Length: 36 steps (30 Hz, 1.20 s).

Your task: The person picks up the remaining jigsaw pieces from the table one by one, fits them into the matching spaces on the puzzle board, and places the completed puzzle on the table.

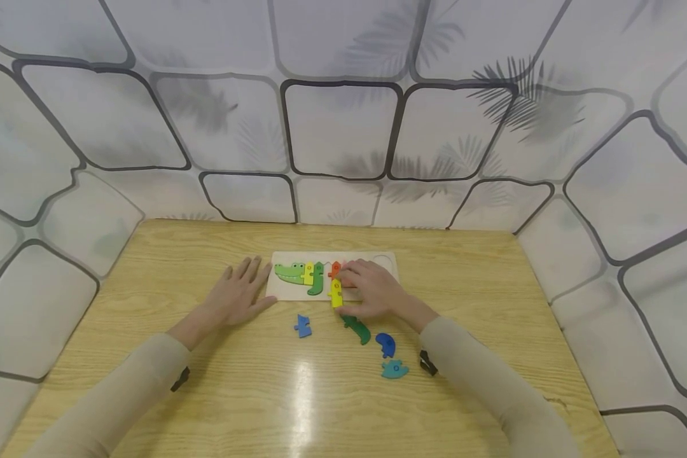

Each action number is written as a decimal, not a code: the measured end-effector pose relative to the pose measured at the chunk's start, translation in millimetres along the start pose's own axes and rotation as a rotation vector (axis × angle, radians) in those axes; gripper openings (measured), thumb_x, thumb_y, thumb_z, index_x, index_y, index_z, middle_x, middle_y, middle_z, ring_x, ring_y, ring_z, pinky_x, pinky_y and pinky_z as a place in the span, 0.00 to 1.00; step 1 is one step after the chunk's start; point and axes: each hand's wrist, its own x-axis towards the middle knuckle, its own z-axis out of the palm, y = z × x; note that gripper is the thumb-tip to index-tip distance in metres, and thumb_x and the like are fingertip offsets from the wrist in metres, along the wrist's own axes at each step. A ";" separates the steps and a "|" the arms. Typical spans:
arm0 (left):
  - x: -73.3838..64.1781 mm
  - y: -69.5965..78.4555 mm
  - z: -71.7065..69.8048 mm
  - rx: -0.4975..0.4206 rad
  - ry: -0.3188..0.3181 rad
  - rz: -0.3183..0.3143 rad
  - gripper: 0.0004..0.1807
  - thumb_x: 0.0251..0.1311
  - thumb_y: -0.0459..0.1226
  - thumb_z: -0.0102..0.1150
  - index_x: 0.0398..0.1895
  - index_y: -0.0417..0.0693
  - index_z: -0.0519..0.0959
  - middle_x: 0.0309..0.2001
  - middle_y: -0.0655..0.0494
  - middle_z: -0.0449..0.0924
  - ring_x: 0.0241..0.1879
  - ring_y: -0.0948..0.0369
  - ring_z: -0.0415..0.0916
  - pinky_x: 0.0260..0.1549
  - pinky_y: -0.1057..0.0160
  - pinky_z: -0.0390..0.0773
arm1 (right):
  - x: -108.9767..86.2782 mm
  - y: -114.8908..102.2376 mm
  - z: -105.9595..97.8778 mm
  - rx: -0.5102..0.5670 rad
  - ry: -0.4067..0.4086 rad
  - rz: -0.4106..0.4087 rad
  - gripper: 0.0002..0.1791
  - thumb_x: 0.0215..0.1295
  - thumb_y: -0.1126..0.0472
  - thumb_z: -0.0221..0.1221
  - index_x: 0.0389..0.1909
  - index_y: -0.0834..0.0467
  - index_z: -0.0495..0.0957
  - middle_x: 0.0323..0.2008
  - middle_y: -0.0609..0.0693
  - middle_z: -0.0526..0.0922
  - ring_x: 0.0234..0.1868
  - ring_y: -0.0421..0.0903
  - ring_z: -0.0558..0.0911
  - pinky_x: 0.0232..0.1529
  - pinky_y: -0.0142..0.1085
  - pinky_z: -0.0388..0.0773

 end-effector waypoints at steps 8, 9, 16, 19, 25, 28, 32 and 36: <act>-0.1 0.7 -0.9 0.013 0.004 0.001 0.49 0.76 0.67 0.41 0.86 0.46 0.50 0.84 0.34 0.50 0.84 0.37 0.51 0.75 0.28 0.61 | 7.9 2.4 3.0 0.003 -0.025 0.026 0.39 0.59 0.30 0.69 0.63 0.52 0.81 0.61 0.50 0.83 0.60 0.50 0.82 0.61 0.49 0.82; -0.1 0.7 -0.9 0.013 0.004 0.001 0.49 0.76 0.67 0.41 0.86 0.46 0.50 0.84 0.34 0.50 0.84 0.37 0.51 0.75 0.28 0.61 | 8.9 3.1 3.4 0.007 -0.029 0.029 0.39 0.59 0.30 0.69 0.63 0.52 0.82 0.61 0.50 0.83 0.60 0.50 0.82 0.61 0.49 0.82; -0.2 1.0 -1.1 0.005 -0.002 -0.001 0.49 0.76 0.67 0.41 0.87 0.46 0.50 0.84 0.34 0.49 0.84 0.37 0.50 0.75 0.28 0.60 | 14.1 7.6 5.9 0.029 -0.076 0.080 0.39 0.61 0.29 0.66 0.66 0.50 0.80 0.62 0.50 0.82 0.62 0.52 0.81 0.63 0.51 0.80; -0.3 1.0 -1.4 0.007 -0.001 0.000 0.49 0.76 0.67 0.42 0.86 0.46 0.50 0.84 0.34 0.50 0.84 0.37 0.51 0.75 0.28 0.61 | 16.5 9.5 6.9 0.029 -0.103 0.103 0.41 0.62 0.28 0.64 0.68 0.49 0.78 0.64 0.50 0.80 0.64 0.52 0.80 0.65 0.51 0.79; 0.1 0.5 -1.2 0.009 0.001 0.000 0.49 0.76 0.67 0.41 0.87 0.46 0.50 0.84 0.34 0.49 0.84 0.37 0.50 0.75 0.28 0.60 | 23.3 10.8 6.8 0.048 -0.107 0.118 0.41 0.63 0.28 0.64 0.69 0.50 0.78 0.64 0.50 0.80 0.63 0.52 0.80 0.65 0.52 0.79; 0.3 0.4 -1.3 0.004 -0.002 0.000 0.49 0.76 0.67 0.41 0.87 0.46 0.50 0.85 0.34 0.49 0.84 0.37 0.50 0.76 0.28 0.60 | 25.9 12.0 8.6 0.045 -0.112 0.129 0.40 0.64 0.29 0.65 0.68 0.50 0.78 0.64 0.49 0.80 0.63 0.52 0.80 0.66 0.52 0.79; 0.3 0.5 -1.4 0.001 -0.007 0.001 0.49 0.76 0.67 0.41 0.87 0.46 0.49 0.85 0.34 0.49 0.84 0.37 0.50 0.76 0.28 0.60 | 28.5 14.1 11.6 0.037 -0.139 0.152 0.40 0.65 0.29 0.64 0.69 0.50 0.77 0.66 0.49 0.79 0.66 0.52 0.79 0.69 0.53 0.77; 0.1 0.5 -1.4 -0.001 -0.010 -0.002 0.49 0.76 0.67 0.41 0.87 0.46 0.49 0.85 0.34 0.49 0.84 0.37 0.50 0.76 0.28 0.60 | 31.7 14.1 11.9 0.047 -0.148 0.158 0.41 0.66 0.28 0.62 0.70 0.50 0.76 0.67 0.51 0.78 0.68 0.54 0.78 0.71 0.55 0.75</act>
